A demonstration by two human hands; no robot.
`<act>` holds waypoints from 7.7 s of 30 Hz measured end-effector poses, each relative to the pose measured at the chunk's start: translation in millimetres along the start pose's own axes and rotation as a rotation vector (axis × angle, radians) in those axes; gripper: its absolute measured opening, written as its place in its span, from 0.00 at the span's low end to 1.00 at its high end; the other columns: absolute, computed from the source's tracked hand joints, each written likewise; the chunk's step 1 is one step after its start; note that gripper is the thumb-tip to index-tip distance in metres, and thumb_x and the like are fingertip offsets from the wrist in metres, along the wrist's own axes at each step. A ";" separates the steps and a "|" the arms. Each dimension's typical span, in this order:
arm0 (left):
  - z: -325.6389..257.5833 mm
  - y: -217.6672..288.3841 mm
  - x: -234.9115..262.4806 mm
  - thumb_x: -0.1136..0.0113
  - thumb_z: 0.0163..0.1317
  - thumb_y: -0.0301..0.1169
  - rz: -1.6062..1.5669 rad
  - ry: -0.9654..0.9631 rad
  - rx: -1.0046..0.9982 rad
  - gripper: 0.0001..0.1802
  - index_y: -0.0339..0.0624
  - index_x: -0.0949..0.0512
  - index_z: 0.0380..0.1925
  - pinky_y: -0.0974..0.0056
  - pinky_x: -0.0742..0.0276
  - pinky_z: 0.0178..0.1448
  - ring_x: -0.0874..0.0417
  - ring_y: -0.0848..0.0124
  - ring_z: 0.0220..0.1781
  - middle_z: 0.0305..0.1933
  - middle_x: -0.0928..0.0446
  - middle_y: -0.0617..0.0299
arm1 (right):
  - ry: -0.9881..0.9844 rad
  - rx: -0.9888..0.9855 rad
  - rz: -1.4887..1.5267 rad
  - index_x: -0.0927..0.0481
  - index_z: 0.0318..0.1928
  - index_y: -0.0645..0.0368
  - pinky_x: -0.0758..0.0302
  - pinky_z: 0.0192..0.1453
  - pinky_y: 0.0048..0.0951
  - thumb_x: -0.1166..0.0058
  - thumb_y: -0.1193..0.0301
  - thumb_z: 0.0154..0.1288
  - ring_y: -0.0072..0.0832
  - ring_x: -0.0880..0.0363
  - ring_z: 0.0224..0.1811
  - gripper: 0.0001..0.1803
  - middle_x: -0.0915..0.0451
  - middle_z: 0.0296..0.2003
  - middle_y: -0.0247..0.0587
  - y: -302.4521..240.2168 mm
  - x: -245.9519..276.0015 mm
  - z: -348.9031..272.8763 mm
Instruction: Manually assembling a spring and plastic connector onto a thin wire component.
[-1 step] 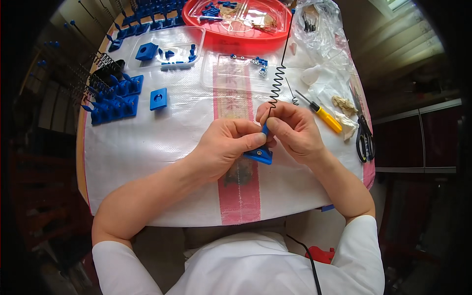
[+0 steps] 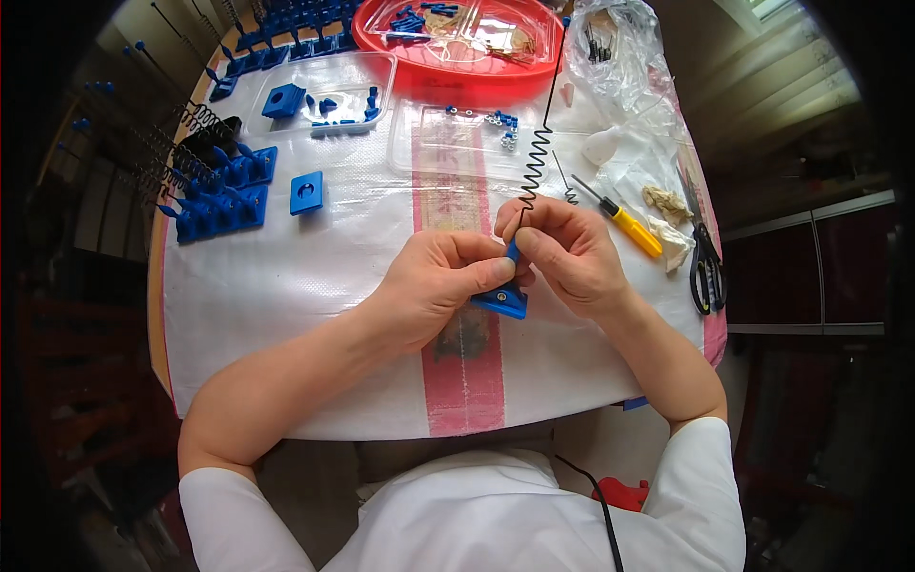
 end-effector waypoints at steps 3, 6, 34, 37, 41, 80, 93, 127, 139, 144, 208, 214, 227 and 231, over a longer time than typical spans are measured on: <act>-0.4 0.6 -0.1 0.38 0.67 0.31 0.002 -0.004 -0.014 0.16 0.30 0.22 0.48 0.62 0.17 0.52 0.15 0.68 0.45 0.44 0.18 0.53 | -0.014 -0.010 -0.004 0.23 0.41 0.63 0.24 0.37 0.19 0.46 0.73 0.71 0.14 0.25 0.33 0.05 0.23 0.36 0.30 -2.4 -1.0 0.2; 0.0 1.0 -0.5 0.38 0.67 0.32 0.010 -0.007 -0.007 0.16 0.30 0.22 0.48 0.62 0.17 0.52 0.15 0.68 0.45 0.44 0.18 0.53 | -0.016 -0.007 -0.004 0.23 0.40 0.63 0.24 0.37 0.19 0.45 0.73 0.71 0.14 0.24 0.33 0.06 0.23 0.36 0.30 -2.3 -0.8 -0.7; -0.4 2.0 -1.1 0.36 0.65 0.33 0.042 0.016 -0.013 0.17 0.29 0.21 0.47 0.63 0.17 0.50 0.15 0.69 0.43 0.43 0.18 0.53 | -0.015 -0.001 -0.005 0.22 0.41 0.61 0.26 0.36 0.19 0.45 0.71 0.70 0.13 0.26 0.31 0.06 0.23 0.32 0.26 -2.5 -2.5 -1.0; 0.0 2.8 -1.5 0.36 0.65 0.33 0.047 0.010 -0.007 0.17 0.29 0.21 0.47 0.63 0.17 0.50 0.15 0.69 0.43 0.43 0.18 0.53 | -0.015 -0.011 -0.001 0.22 0.42 0.62 0.27 0.36 0.18 0.45 0.71 0.70 0.13 0.26 0.31 0.06 0.23 0.32 0.26 -1.3 -1.5 -1.5; -0.5 1.7 -0.8 0.36 0.65 0.33 0.041 0.009 0.002 0.17 0.29 0.21 0.47 0.63 0.16 0.50 0.15 0.69 0.43 0.44 0.18 0.52 | 0.000 -0.029 -0.012 0.22 0.42 0.62 0.27 0.35 0.18 0.45 0.71 0.70 0.13 0.26 0.31 0.06 0.23 0.32 0.27 -1.0 -0.7 -2.9; -0.1 7.5 -3.0 0.33 0.59 0.27 0.021 0.049 0.077 0.09 0.36 0.23 0.35 0.65 0.19 0.50 0.16 0.68 0.44 0.39 0.18 0.53 | -0.022 0.030 -0.046 0.22 0.44 0.67 0.23 0.37 0.22 0.48 0.75 0.69 0.17 0.23 0.33 0.08 0.20 0.34 0.34 -5.6 0.1 -1.1; 1.9 5.9 -2.0 0.33 0.59 0.26 0.023 0.052 0.038 0.08 0.39 0.24 0.33 0.65 0.19 0.50 0.16 0.68 0.45 0.40 0.19 0.55 | -0.036 0.047 -0.004 0.22 0.47 0.67 0.22 0.38 0.22 0.49 0.76 0.69 0.17 0.23 0.32 0.09 0.19 0.36 0.35 -3.8 -0.4 -2.1; 0.5 5.8 -2.4 0.37 0.65 0.33 0.019 0.001 0.062 0.16 0.31 0.22 0.46 0.62 0.20 0.54 0.16 0.67 0.47 0.44 0.18 0.52 | 0.042 0.113 -0.050 0.20 0.39 0.65 0.24 0.40 0.21 0.44 0.74 0.68 0.19 0.24 0.37 0.06 0.24 0.42 0.41 -6.4 10.1 -1.6; 0.2 2.8 -1.5 0.39 0.67 0.29 -0.001 -0.015 0.014 0.13 0.31 0.21 0.46 0.68 0.19 0.51 0.16 0.73 0.44 0.43 0.18 0.57 | 0.009 0.082 -0.024 0.23 0.37 0.64 0.25 0.39 0.21 0.45 0.77 0.68 0.18 0.25 0.37 0.02 0.24 0.40 0.37 -7.7 0.0 -2.9; -0.8 1.6 -1.5 0.39 0.67 0.29 -0.006 0.004 0.014 0.13 0.31 0.21 0.46 0.69 0.19 0.52 0.17 0.73 0.44 0.42 0.18 0.57 | -0.016 0.068 0.000 0.23 0.38 0.64 0.27 0.40 0.21 0.47 0.77 0.69 0.18 0.28 0.38 0.02 0.25 0.41 0.37 -6.6 -1.6 -3.3; -1.4 18.6 -10.5 0.40 0.67 0.27 0.239 0.020 -0.059 0.10 0.32 0.19 0.45 0.71 0.22 0.50 0.18 0.76 0.42 0.42 0.18 0.60 | -0.024 0.277 -0.141 0.22 0.41 0.66 0.23 0.39 0.20 0.46 0.77 0.69 0.18 0.22 0.37 0.04 0.25 0.41 0.36 -14.4 -0.4 -5.3; -5.9 33.8 -18.3 0.37 0.64 0.25 0.783 0.026 -0.337 0.09 0.36 0.18 0.44 0.71 0.25 0.49 0.21 0.79 0.43 0.42 0.21 0.66 | -0.021 0.379 -0.273 0.19 0.42 0.67 0.24 0.50 0.23 0.44 0.79 0.66 0.21 0.22 0.44 0.06 0.24 0.43 0.39 -25.5 -0.7 -8.9; -30.0 91.3 14.6 0.37 0.62 0.22 0.919 0.318 -0.468 0.06 0.34 0.19 0.39 0.71 0.21 0.46 0.17 0.77 0.37 0.35 0.17 0.62 | 0.216 0.379 -0.258 0.19 0.49 0.63 0.27 0.37 0.18 0.43 0.71 0.69 0.13 0.24 0.34 0.12 0.18 0.33 0.30 -42.4 14.6 -7.5; -37.4 114.1 52.0 0.37 0.63 0.23 1.084 0.501 -0.545 0.06 0.34 0.19 0.40 0.72 0.22 0.45 0.18 0.78 0.37 0.34 0.17 0.63 | 0.241 0.436 -0.220 0.19 0.48 0.63 0.27 0.36 0.19 0.43 0.71 0.68 0.14 0.24 0.33 0.12 0.19 0.31 0.29 -50.6 13.1 -8.8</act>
Point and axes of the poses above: each hand's wrist, its own z-axis towards the middle knuckle, its own x-axis out of the back of the hand, y = z × x, the point moved 5 cm from there along z, towards the middle knuckle
